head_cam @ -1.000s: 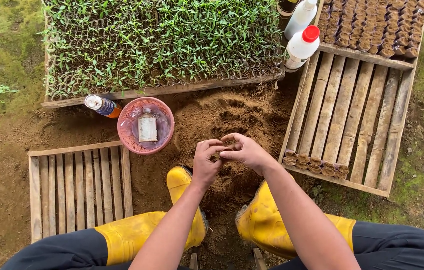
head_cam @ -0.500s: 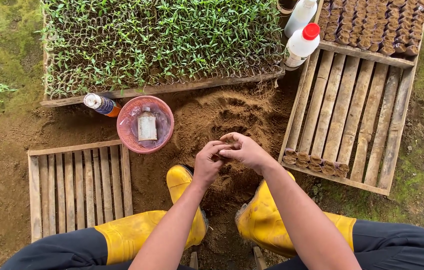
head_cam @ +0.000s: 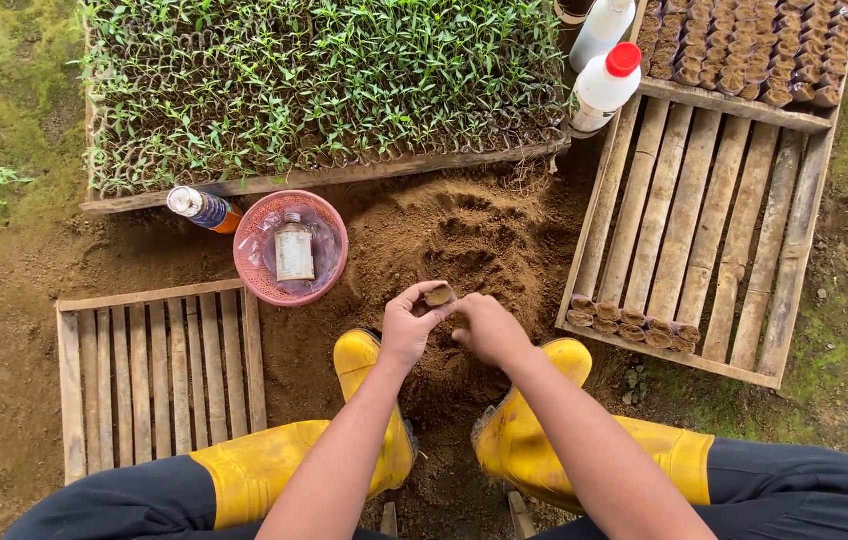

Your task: Filling small organic seedling pots with soil and arranging them in a wooden tray for planting.

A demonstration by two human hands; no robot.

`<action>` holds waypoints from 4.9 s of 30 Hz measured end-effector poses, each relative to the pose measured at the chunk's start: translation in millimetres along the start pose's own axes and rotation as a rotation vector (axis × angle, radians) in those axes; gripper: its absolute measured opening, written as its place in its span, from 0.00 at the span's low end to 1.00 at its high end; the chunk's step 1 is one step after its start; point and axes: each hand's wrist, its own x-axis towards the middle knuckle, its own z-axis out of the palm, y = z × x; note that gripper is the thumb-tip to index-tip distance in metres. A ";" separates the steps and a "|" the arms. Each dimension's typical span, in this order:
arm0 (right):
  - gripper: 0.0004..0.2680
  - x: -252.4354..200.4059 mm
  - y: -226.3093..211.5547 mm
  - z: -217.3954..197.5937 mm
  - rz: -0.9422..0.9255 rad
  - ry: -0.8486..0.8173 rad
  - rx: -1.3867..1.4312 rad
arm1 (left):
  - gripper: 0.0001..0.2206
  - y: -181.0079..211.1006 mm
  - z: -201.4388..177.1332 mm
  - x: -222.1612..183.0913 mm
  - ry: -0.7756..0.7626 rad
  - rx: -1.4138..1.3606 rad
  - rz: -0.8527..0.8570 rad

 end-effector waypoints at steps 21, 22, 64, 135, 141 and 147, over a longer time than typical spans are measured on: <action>0.08 -8.3 -23.3 -60.6 0.190 0.132 0.280 | 0.22 -18.2 -8.5 3.6 -0.009 0.021 -0.011; 0.08 -10.3 -28.5 -67.7 0.191 0.132 0.280 | 0.22 -17.2 -7.2 3.3 -0.010 0.021 -0.011; 0.13 -35.2 -77.0 -79.0 0.208 0.015 0.923 | 0.18 34.2 5.7 -27.0 -0.088 0.096 0.010; 0.16 -12.7 5.1 -142.9 0.177 -0.150 0.928 | 0.23 98.1 68.2 4.4 -0.296 0.027 -0.212; 0.16 -8.8 15.7 -138.8 0.160 -0.097 0.926 | 0.22 87.5 77.2 16.4 -0.327 -0.009 -0.242; 0.17 -12.3 14.9 -137.3 0.181 -0.073 0.904 | 0.20 73.6 81.8 13.2 -0.321 0.048 -0.143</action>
